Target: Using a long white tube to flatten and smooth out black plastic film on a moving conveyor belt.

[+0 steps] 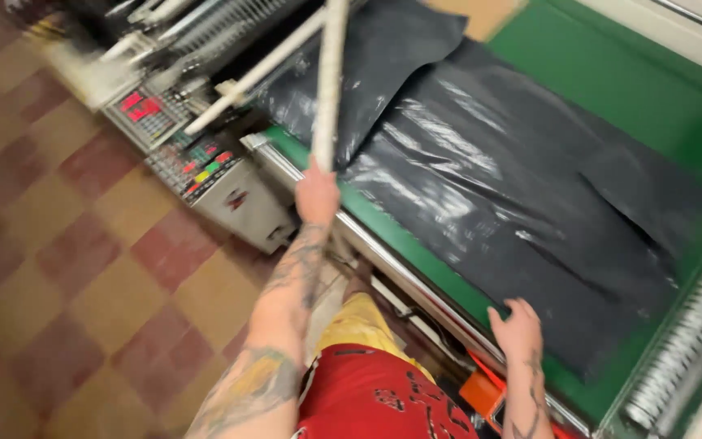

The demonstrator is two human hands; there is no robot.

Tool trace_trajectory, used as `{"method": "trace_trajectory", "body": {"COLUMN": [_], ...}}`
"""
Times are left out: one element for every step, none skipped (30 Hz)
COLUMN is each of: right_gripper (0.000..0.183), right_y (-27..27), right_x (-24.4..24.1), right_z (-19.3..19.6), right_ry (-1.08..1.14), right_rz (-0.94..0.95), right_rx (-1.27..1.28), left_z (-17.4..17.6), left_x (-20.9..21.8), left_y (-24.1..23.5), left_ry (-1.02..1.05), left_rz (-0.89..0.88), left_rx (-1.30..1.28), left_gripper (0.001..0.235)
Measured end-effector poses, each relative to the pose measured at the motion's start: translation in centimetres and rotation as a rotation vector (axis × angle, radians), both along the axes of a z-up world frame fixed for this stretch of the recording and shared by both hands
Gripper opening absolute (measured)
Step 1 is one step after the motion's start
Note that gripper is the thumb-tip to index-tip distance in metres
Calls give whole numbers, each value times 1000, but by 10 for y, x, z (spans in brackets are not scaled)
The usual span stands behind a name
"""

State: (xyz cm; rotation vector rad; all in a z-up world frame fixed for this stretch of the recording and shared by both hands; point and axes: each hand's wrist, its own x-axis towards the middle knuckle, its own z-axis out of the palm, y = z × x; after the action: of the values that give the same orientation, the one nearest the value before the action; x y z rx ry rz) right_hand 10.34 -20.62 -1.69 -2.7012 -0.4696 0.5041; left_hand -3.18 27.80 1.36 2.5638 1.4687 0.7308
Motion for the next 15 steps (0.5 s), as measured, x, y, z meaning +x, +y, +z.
{"method": "trace_trajectory", "body": {"right_gripper": [55, 51, 47, 47, 48, 49, 49, 49, 49, 49, 49, 49, 49, 50, 50], "right_y": [2, 3, 4, 3, 3, 8, 7, 6, 6, 4, 4, 7, 2, 1, 1], "right_x": [-6, -5, -4, -7, -9, -7, -7, -8, -9, -12, -15, -9, -11, -11, -12], "right_z": [-3, -1, 0, 7, 14, 21, 22, 24, 25, 26, 28, 30, 30, 30, 30], "right_ry": [-1, -30, -59, -60, -37, -14, -14, 11, 34, 40, 46, 45, 43, 44, 45], "right_rz": [-72, -64, -56, -108, -65, -26, -82, -78, -73, -113, -87, -35, -48, -30, -12], "right_rx": [-3, -30, -60, -73, -74, -69, -77, -47, -16, -21, -21, -21, -26, -34, -42], "left_z": [7, 13, 18, 19, 19, 21, 21, 22, 23, 20, 17, 14, 8, 3, -2], "left_x": [-3, -7, -12, -10, -10, -7, 2, 4, 2, 6, 7, 9, 14, 17, 20], "left_y": [-8, -17, -24, -46, -68, -82, -111, -141, -169, -194, -218, -240, -257, -270, -283], "left_ry": [-1, 28, 52, 44, 11, -20, -26, -12, 4, 8, 21, 27, 23, 33, 43], "left_rz": [-72, -143, -214, -267, -326, -389, -445, -483, -520, -559, -675, -764, -778, -877, -976], "left_rx": [-3, 72, 149, 140, 116, 96, 89, 37, -14, -21, -39, -55, -59, -66, -73], "left_gripper": [63, 62, 62, 62, 59, 56, 56, 57, 57, 57, 57, 57, 57, 59, 62]}}
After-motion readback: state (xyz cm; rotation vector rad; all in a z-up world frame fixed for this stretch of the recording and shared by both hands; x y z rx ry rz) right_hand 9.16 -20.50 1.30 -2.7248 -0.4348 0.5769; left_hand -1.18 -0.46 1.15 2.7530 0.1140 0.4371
